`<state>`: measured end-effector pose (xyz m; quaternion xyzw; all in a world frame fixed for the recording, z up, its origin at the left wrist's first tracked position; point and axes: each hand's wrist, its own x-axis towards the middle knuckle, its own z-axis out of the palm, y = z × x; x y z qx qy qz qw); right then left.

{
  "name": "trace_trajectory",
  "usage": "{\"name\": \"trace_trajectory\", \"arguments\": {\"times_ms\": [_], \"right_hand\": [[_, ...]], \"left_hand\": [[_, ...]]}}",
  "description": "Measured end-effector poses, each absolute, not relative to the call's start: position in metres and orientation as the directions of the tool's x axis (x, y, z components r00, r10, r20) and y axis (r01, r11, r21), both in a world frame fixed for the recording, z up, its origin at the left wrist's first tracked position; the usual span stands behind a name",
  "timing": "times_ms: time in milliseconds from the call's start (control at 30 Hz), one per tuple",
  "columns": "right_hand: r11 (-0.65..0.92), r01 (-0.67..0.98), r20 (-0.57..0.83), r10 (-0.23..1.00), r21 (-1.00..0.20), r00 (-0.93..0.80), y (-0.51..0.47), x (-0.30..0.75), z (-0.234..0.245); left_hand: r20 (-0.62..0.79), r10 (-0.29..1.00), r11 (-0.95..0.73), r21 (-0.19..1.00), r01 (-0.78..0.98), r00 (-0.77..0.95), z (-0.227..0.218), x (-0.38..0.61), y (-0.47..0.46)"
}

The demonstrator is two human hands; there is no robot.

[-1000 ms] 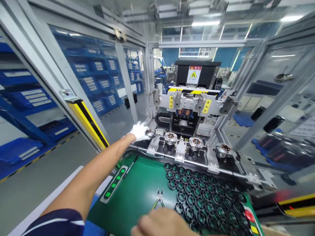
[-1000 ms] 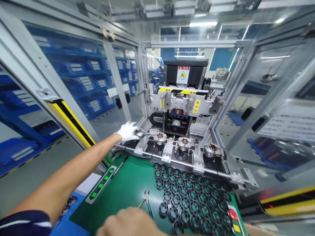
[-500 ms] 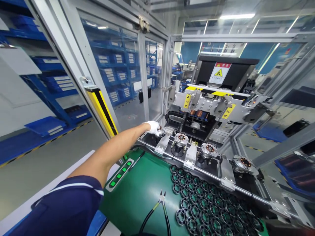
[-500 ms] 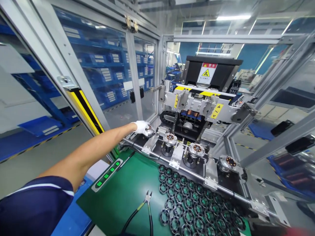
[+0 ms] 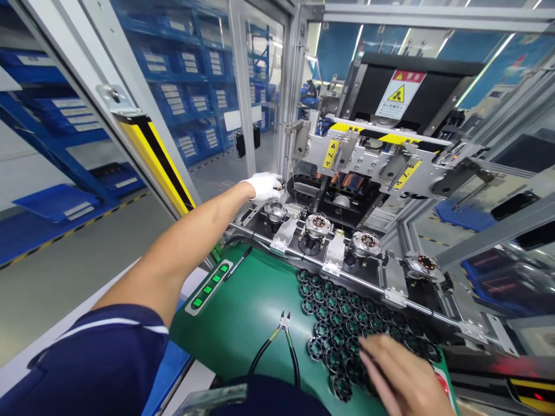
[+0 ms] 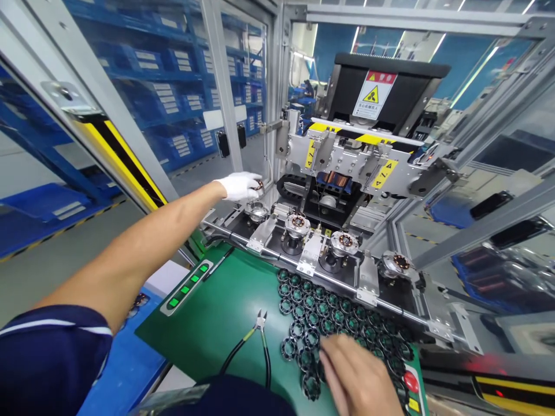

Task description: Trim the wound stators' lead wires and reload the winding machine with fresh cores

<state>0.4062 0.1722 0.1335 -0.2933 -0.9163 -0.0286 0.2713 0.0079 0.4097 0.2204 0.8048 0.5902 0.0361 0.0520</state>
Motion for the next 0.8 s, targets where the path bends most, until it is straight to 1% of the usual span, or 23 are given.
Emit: {"name": "trace_trajectory", "arguments": {"times_ms": [67,100,133,167,267,333,433,533,667,800], "right_hand": [[0.798,0.599,0.495,0.548,-0.065,-0.675,0.213,0.388,0.153],[0.775,0.631,0.453,0.574,-0.033,-0.682,0.237,0.376,0.160],[0.748,0.663,0.360,0.621,-0.008,-0.696,0.262,0.364,0.166],[0.743,0.670,0.309,0.637,0.000,-0.706,0.287,0.351,0.169],[0.746,0.666,0.201,0.650,0.019,-0.733,0.353,0.314,0.170],[0.749,0.662,0.111,0.656,0.028,-0.747,0.383,0.295,0.166],[0.750,0.661,-0.015,0.661,0.021,-0.750,0.410,0.277,0.161],[0.743,0.669,-0.120,0.663,-0.016,-0.739,0.424,0.269,0.157],[0.716,0.693,-0.219,0.665,-0.085,-0.714,0.436,0.262,0.153],[0.687,0.718,-0.239,0.682,-0.115,-0.691,0.440,0.260,0.151]], "left_hand": [[0.056,0.940,-0.340,0.178,0.923,0.336,0.230,0.011,0.380],[0.088,0.927,-0.375,0.203,0.904,0.365,0.231,0.014,0.360],[0.104,0.911,-0.413,0.229,0.881,0.399,0.228,0.016,0.337],[0.106,0.894,-0.448,0.255,0.857,0.436,0.220,0.019,0.313],[0.043,0.868,-0.479,0.334,0.812,0.494,0.174,0.023,0.243],[-0.012,0.896,-0.412,0.357,0.839,0.445,0.131,0.021,0.203],[-0.075,0.959,-0.237,0.320,0.917,0.274,0.071,0.016,0.158],[-0.122,0.982,-0.111,0.256,0.960,0.145,0.034,0.012,0.129],[-0.143,0.986,-0.066,0.159,0.985,0.089,0.014,0.007,0.113],[-0.147,0.982,-0.098,0.119,0.988,0.116,0.007,0.003,0.117]]}}
